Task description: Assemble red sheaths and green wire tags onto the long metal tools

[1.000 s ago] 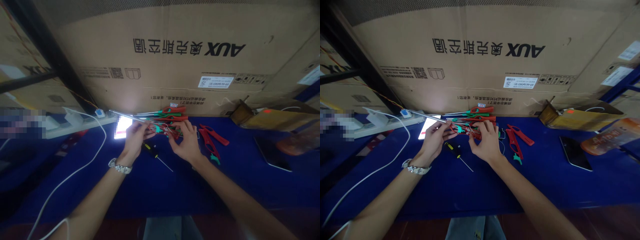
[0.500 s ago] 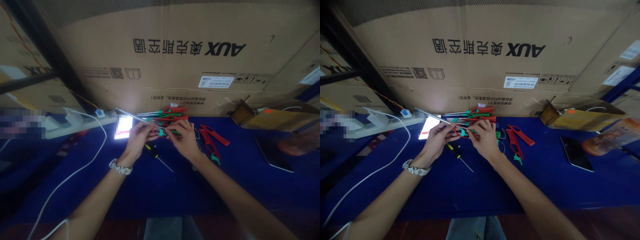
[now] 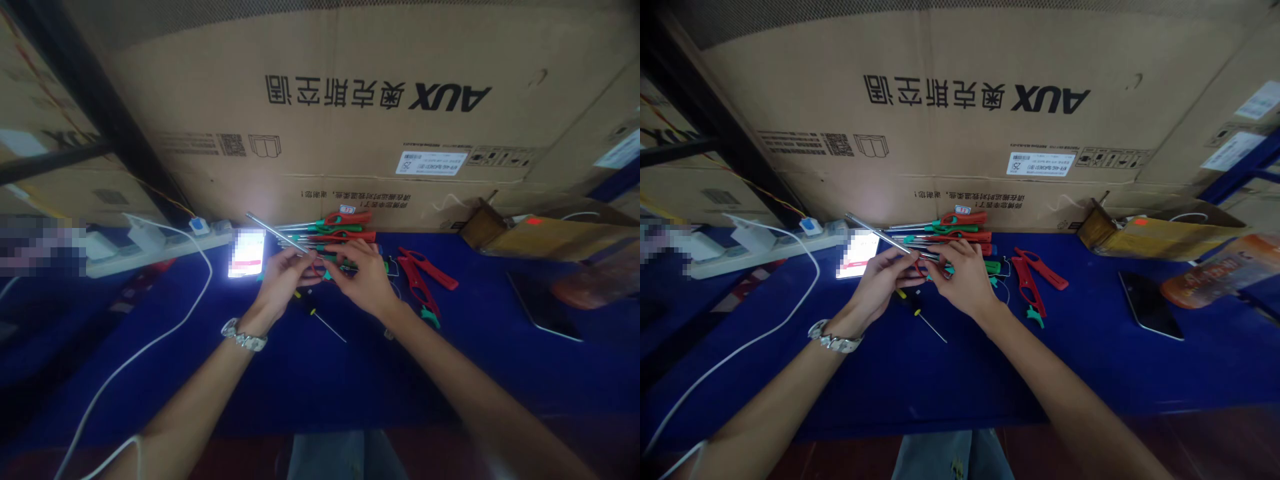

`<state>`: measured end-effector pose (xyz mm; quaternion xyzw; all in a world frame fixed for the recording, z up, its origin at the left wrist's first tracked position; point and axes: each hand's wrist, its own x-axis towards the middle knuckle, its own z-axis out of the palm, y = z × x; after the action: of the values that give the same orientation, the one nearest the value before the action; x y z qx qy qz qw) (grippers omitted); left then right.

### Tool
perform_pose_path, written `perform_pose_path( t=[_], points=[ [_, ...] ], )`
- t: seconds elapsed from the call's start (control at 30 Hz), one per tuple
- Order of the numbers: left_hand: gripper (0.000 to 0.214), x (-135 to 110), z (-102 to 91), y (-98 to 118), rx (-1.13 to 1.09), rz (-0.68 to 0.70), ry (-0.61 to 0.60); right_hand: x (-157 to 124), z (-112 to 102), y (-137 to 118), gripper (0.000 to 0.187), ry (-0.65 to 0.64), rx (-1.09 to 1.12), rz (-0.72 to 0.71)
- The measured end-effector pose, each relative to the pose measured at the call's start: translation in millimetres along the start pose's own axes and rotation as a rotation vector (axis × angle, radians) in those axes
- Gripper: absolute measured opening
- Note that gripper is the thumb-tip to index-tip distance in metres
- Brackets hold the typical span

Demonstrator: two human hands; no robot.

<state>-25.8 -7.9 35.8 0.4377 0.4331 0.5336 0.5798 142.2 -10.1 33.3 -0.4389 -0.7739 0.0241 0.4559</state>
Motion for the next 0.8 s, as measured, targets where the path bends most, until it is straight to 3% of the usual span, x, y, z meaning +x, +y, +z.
perform_pose_path(
  t=[0.1, 0.37, 0.53, 0.67, 0.8],
  points=[
    [0.026, 2.0, -2.2, 1.8, -0.013, 0.000, 0.037, 2.0, -5.1, 1.5, 0.003, -0.023, 0.031, 0.028],
    [0.023, 0.6, 0.9, 1.4, 0.008, -0.020, 0.005, 4.0, -2.2, 7.1, 0.007, -0.071, 0.005, -0.034],
    [0.023, 0.4, 1.5, -2.6, 0.009, -0.039, -0.050, 15.1, 3.0, 4.9, 0.010, -0.075, 0.124, 0.050],
    [0.022, 3.0, -1.6, -1.3, -0.007, -0.035, 0.006, 15.1, -3.1, 5.6, 0.007, -0.039, 0.271, 0.116],
    [0.022, 5.4, -4.8, 2.0, -0.019, -0.036, 0.071, -0.9, -17.2, 7.4, 0.012, -0.084, 0.079, 0.023]
  ],
)
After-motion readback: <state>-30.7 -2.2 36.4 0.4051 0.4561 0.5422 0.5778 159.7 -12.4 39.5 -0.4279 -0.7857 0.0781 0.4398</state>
